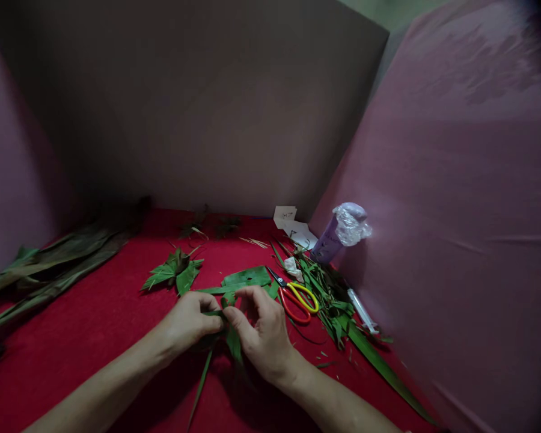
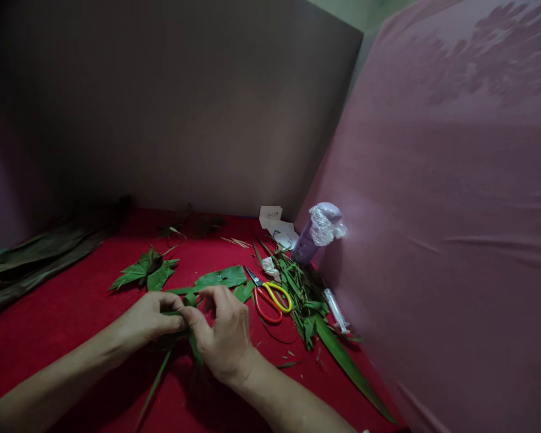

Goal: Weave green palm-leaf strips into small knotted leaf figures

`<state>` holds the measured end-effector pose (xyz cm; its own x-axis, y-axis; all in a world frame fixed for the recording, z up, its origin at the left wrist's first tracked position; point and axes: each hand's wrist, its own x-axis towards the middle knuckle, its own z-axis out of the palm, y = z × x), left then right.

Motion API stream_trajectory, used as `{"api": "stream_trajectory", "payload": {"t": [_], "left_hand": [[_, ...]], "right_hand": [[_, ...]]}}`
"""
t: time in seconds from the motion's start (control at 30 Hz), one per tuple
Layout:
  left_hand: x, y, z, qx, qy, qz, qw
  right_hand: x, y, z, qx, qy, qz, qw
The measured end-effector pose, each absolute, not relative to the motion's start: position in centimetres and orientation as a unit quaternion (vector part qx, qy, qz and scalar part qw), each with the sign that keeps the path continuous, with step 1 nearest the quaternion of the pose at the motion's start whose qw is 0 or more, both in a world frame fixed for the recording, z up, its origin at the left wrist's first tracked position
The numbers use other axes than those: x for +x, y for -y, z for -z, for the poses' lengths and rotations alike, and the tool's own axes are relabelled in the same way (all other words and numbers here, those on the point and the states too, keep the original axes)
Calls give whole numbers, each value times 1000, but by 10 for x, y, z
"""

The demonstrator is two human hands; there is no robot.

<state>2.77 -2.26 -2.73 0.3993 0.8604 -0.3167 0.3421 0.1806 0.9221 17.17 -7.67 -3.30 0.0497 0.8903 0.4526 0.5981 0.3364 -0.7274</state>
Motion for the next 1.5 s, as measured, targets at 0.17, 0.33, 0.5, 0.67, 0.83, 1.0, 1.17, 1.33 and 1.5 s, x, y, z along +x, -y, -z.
{"api": "stream_trajectory", "payload": {"t": [0.17, 0.33, 0.5, 0.67, 0.83, 1.0, 1.17, 1.33, 1.5], "left_hand": [[27, 22, 29, 608, -497, -224, 577], [27, 22, 32, 617, -492, -214, 576], [25, 20, 28, 631, -488, -205, 567], [20, 17, 24, 659, -475, -190, 551], [15, 16, 18, 680, -441, -153, 564], [9, 12, 14, 696, -409, -121, 577], [3, 9, 14, 677, -394, -105, 613], [0, 8, 11, 674, -363, -84, 639], [-2, 12, 7, 652, -345, -77, 671]], "right_hand": [[174, 75, 33, -504, 698, -100, 499], [175, 73, 34, -541, 683, -91, 482], [177, 72, 35, -591, 677, -38, 438], [180, 71, 36, -609, 678, -13, 411], [179, 72, 36, -596, 682, -53, 420], [179, 73, 33, -557, 683, -146, 450], [182, 65, 35, -524, 629, -342, 463], [187, 58, 34, -467, 509, -561, 456], [191, 61, 26, -374, 416, -709, 429]]}}
